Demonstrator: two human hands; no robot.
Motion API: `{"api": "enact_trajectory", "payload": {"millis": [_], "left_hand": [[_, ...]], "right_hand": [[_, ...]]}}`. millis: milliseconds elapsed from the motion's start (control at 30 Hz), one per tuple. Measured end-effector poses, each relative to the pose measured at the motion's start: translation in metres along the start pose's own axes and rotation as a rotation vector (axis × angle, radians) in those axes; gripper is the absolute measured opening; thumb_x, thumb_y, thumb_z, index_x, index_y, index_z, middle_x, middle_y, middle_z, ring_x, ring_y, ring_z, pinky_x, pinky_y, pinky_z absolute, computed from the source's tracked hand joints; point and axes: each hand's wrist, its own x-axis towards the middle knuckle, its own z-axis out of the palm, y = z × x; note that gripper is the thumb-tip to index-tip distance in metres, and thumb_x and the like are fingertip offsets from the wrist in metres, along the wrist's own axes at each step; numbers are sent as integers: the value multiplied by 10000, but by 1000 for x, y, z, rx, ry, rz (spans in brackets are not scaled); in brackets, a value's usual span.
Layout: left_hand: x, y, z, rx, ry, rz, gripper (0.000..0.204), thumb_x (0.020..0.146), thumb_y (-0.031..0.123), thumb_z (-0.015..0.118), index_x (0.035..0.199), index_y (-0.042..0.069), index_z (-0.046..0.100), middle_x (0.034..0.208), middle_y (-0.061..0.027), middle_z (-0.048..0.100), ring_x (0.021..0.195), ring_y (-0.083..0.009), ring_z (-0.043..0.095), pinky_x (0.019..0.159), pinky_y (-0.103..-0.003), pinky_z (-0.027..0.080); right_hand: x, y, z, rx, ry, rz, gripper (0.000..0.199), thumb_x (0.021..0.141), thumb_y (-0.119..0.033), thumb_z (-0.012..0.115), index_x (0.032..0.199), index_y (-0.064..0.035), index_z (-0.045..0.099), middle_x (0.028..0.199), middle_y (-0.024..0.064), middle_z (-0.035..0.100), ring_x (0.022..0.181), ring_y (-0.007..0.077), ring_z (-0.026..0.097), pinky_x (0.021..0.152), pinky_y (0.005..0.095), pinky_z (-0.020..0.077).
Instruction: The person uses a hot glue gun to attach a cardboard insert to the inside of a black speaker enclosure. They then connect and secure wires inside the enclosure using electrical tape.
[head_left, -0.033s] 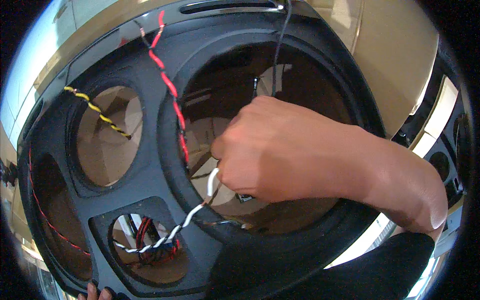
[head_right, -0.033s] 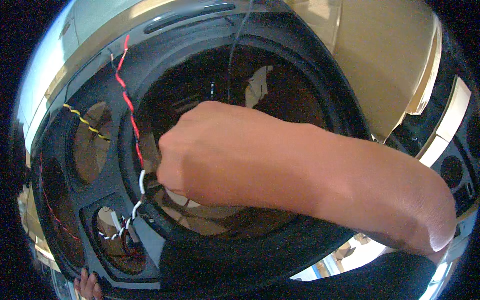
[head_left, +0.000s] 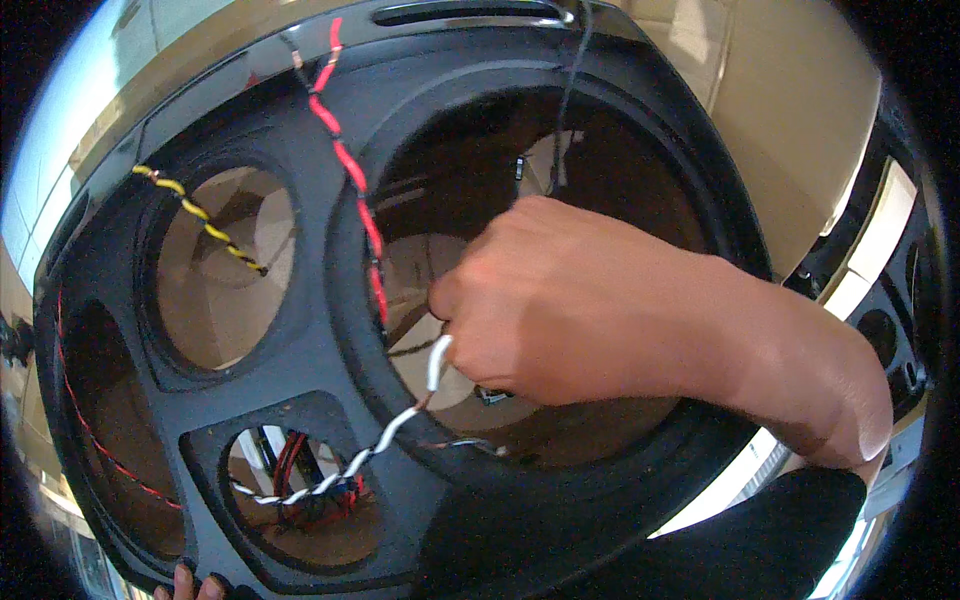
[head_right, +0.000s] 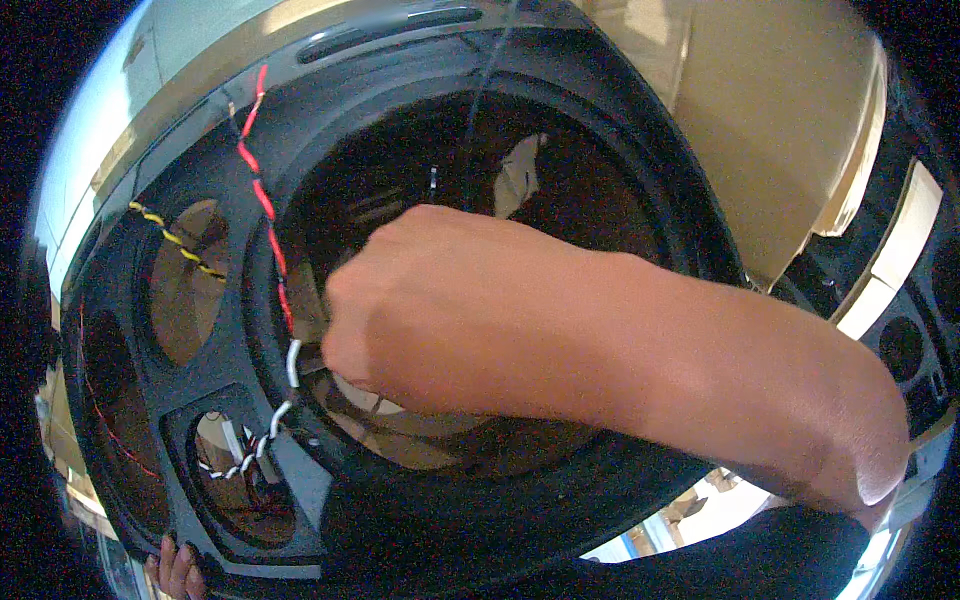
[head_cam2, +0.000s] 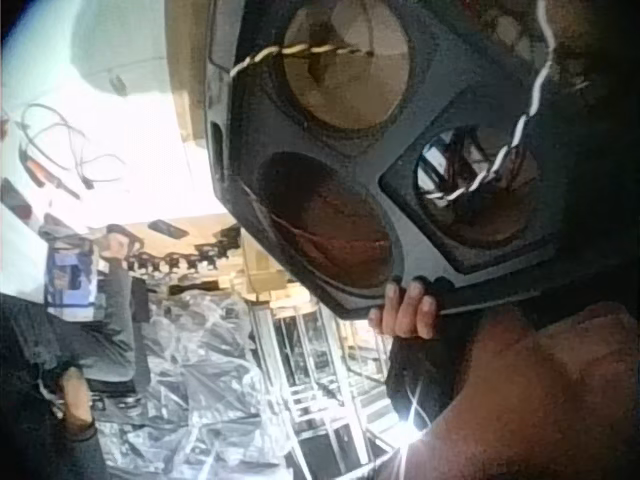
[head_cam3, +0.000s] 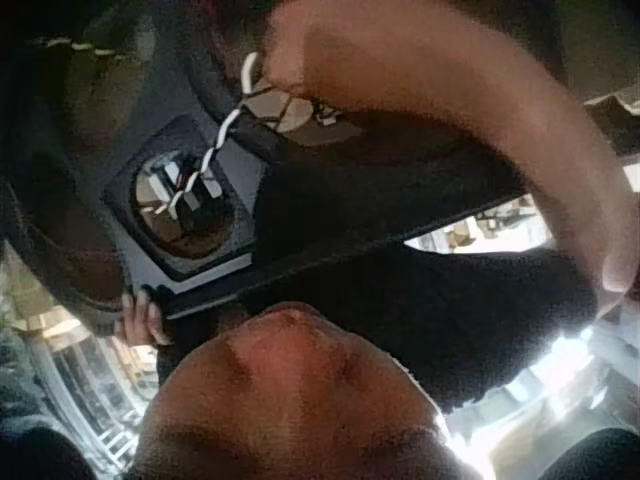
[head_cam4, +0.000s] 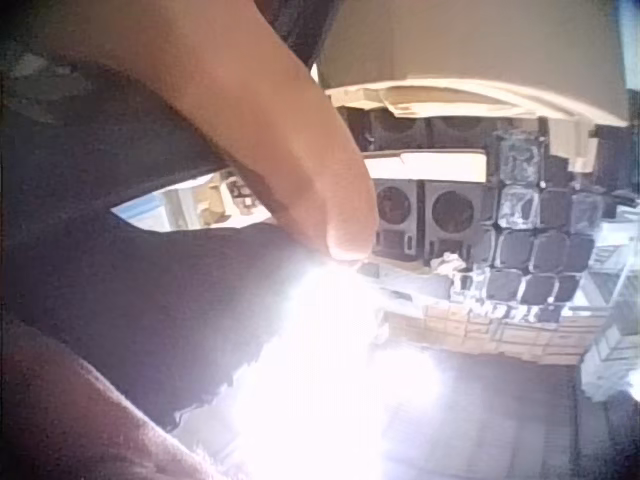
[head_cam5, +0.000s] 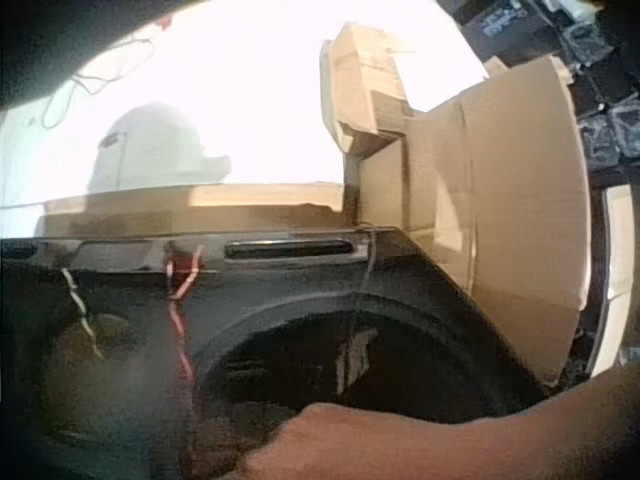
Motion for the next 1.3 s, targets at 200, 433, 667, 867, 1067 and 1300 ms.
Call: {"api": "enact_trajectory", "payload": {"millis": [200, 433, 667, 867, 1067, 1300], "left_hand": [[20, 8, 17, 94, -11, -161, 101, 1090, 219, 499, 1099, 142, 564, 870, 10, 706, 782, -196, 703, 943, -435, 454], [34, 28, -5, 37, -151, -206, 114, 1081, 224, 513, 1167, 187, 578, 917, 69, 670, 855, -168, 685, 1030, -458, 435], [40, 36, 9, 113, -158, -299, 220, 1018, 166, 633, 1215, 252, 584, 955, 101, 662, 887, -148, 688, 1037, -482, 430], [51, 46, -5, 108, -235, -331, 167, 1060, 259, 551, 1224, 260, 583, 939, 116, 643, 880, -144, 671, 1029, -476, 424], [47, 59, 33, 217, -41, -519, 269, 1060, 445, 446, 1249, 297, 570, 1015, 156, 638, 1010, -135, 633, 1107, -475, 352], [57, 74, 25, 229, -157, -655, 292, 1039, 485, 465, 1254, 318, 568, 1052, 176, 633, 1068, -130, 616, 1143, -474, 322]], "right_hand": [[12, -3, 3, 83, -152, 81, 112, 759, -145, 672, 719, -48, 711, 821, 130, 684, 778, 325, 720, 665, 433, 599], [-2, -11, -9, 65, -312, 86, 158, 784, -162, 645, 757, -42, 743, 921, 142, 723, 809, 323, 737, 685, 437, 616], [3, -17, -15, -85, -305, 91, 172, 772, -193, 654, 829, -55, 740, 973, 92, 716, 899, 288, 720, 719, 407, 618], [12, -4, -11, -60, -365, 20, 174, 731, -176, 663, 815, -36, 725, 908, 121, 701, 866, 314, 711, 724, 420, 605], [-4, -9, -4, -78, -270, 61, 157, 676, -160, 664, 738, -21, 702, 863, 146, 682, 844, 344, 700, 712, 442, 593], [16, -8, -33, -33, 56, 26, 206, 712, -80, 748, 912, -29, 741, 882, 102, 704, 788, 331, 664, 728, 389, 553]]}}
